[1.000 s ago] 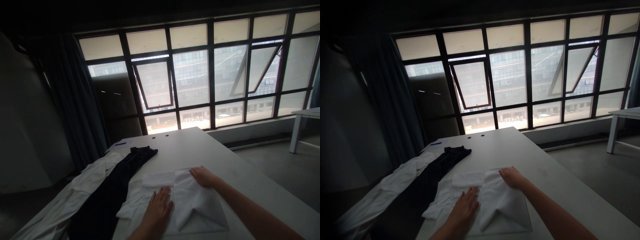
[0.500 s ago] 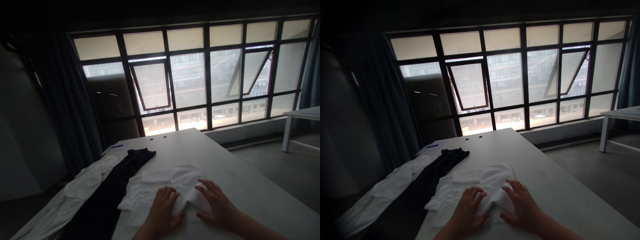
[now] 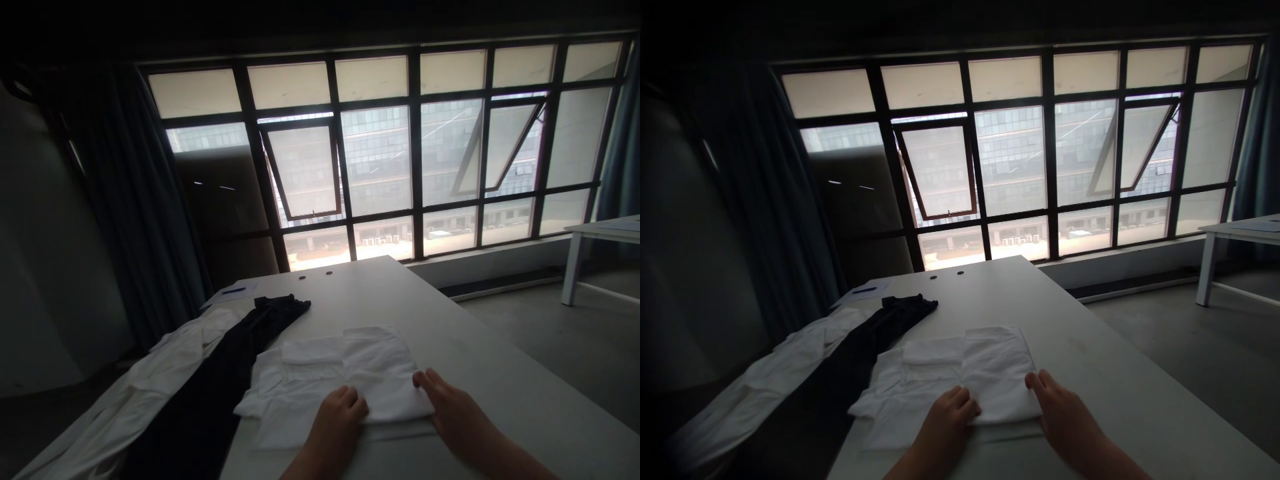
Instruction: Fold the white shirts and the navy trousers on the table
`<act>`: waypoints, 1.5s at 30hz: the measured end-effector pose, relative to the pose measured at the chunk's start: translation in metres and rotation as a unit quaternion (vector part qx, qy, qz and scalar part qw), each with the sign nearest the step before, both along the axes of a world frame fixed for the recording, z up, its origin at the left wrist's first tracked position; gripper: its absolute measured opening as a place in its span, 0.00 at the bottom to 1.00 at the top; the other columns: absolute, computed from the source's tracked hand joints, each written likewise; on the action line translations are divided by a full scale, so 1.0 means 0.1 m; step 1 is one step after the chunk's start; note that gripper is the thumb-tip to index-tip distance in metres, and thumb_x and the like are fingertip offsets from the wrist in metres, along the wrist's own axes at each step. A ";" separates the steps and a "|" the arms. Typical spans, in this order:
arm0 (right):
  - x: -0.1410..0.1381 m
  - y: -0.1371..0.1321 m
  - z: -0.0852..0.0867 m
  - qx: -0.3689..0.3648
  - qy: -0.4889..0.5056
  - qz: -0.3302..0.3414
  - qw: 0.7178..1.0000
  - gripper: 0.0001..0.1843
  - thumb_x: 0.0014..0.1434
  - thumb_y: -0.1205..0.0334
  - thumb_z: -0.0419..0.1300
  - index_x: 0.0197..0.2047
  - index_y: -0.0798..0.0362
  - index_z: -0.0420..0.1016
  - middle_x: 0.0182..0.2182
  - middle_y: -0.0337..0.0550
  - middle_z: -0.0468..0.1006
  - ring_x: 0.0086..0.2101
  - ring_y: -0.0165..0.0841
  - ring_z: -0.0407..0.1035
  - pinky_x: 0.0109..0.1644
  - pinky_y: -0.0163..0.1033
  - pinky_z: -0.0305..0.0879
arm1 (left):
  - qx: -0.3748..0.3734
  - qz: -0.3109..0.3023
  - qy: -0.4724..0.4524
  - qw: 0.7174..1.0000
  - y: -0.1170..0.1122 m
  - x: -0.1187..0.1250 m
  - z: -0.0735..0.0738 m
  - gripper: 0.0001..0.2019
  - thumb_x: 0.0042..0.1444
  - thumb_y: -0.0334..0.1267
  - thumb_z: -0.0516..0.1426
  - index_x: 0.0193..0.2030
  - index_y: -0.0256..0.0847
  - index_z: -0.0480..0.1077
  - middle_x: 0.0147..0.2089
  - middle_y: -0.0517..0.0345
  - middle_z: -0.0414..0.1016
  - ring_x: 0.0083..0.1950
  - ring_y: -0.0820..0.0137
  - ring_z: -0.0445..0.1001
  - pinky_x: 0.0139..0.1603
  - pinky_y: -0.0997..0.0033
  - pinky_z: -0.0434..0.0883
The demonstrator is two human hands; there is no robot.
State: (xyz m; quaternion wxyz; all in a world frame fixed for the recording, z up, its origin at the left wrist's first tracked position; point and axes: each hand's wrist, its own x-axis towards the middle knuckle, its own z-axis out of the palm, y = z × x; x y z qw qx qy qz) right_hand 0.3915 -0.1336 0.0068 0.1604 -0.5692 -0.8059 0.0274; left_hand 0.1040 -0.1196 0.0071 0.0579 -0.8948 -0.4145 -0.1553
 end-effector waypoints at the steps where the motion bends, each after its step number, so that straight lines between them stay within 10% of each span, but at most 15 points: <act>1: 0.06 0.01 0.02 -0.010 -0.008 -0.009 1.000 0.31 0.44 0.80 0.50 0.51 0.47 0.66 0.47 0.45 0.72 0.39 0.38 0.73 0.43 0.41 0.68 | 0.010 -0.007 0.005 1.000 0.00 0.00 -0.02 0.08 0.58 0.28 0.63 0.39 0.45 0.69 0.41 0.63 0.74 0.42 0.67 0.70 0.41 0.68 0.64; 13: 0.17 0.00 0.07 -0.049 0.048 0.091 0.993 0.26 0.39 0.78 0.51 0.42 0.47 0.65 0.45 0.41 0.70 0.43 0.36 0.69 0.47 0.37 0.61 | 0.081 -0.072 -0.004 0.994 0.07 0.04 -0.14 0.08 0.63 0.38 0.63 0.34 0.44 0.69 0.37 0.62 0.73 0.39 0.68 0.68 0.42 0.66 0.60; 26: 0.27 -0.08 0.39 -0.072 0.050 0.163 0.983 0.22 0.43 0.72 0.58 0.43 0.46 0.72 0.46 0.41 0.72 0.48 0.41 0.64 0.57 0.48 0.56 | -0.062 -0.075 -0.075 0.992 0.04 -0.05 -0.07 0.20 0.50 0.19 0.57 0.46 0.46 0.69 0.44 0.64 0.79 0.47 0.68 0.73 0.51 0.69 0.66; 45: 0.34 -0.10 0.42 -0.158 0.112 0.162 0.968 0.19 0.41 0.74 0.55 0.35 0.47 0.77 0.37 0.37 0.74 0.39 0.33 0.70 0.46 0.35 0.64 | -0.041 -0.089 -0.065 0.993 -0.05 -0.05 0.08 0.11 0.52 0.24 0.56 0.39 0.45 0.71 0.42 0.60 0.77 0.46 0.67 0.72 0.50 0.68 0.68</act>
